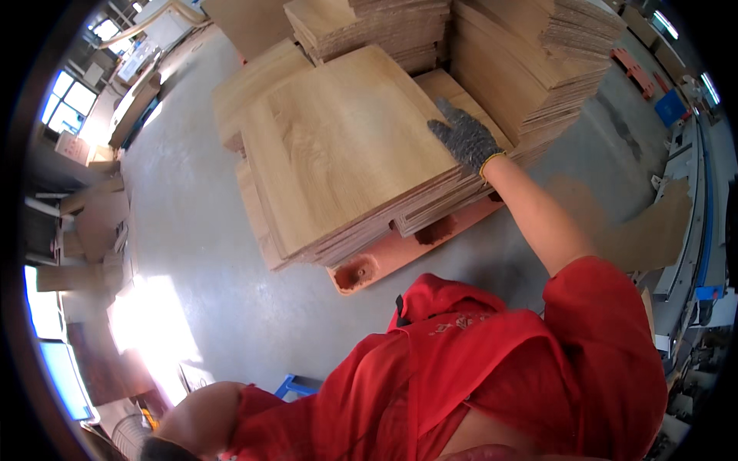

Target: The person repeatedly picks up large wooden panels from a workbench and stacks them onto a growing pile on a pallet. The person handles the panels by hand, moving them one at a time from the bench to the stack.

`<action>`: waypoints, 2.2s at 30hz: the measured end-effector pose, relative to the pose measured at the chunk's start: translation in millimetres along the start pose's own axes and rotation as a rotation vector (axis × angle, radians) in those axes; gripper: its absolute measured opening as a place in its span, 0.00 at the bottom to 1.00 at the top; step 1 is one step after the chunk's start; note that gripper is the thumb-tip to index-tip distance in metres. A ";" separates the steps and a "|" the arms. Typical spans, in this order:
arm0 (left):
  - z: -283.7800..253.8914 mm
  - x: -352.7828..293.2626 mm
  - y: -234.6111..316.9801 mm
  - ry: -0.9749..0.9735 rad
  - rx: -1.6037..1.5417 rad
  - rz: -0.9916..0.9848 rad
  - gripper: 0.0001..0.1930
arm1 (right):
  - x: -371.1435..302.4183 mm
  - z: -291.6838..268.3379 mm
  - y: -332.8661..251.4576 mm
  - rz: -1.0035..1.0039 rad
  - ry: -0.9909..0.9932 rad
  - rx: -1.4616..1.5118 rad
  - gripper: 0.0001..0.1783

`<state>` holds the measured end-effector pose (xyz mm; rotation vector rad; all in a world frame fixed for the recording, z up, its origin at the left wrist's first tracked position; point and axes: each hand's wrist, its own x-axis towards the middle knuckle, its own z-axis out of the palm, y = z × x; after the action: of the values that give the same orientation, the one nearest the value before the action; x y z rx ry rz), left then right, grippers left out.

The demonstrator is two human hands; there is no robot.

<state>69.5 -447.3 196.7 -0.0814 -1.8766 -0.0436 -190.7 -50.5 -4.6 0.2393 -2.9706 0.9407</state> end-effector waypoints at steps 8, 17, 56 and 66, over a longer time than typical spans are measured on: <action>-106.2 34.2 -60.1 -0.324 -0.107 -0.325 0.23 | 10.0 6.7 4.0 -0.041 0.006 -0.015 0.36; -226.3 23.2 -73.7 -0.879 0.154 -0.486 0.26 | 13.2 12.9 9.1 -0.071 0.027 0.023 0.35; 178.4 -199.7 48.8 -0.401 -0.636 -0.957 0.32 | 14.4 17.0 17.8 0.108 -0.056 0.440 0.29; 180.4 -206.6 67.6 -0.261 -0.556 -0.892 0.22 | 11.5 12.3 -6.1 -0.020 -0.044 0.386 0.35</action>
<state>-34.5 -374.1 -55.5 0.3918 -1.9688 -1.2096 -200.8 -64.1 -10.4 0.2951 -2.7901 1.5195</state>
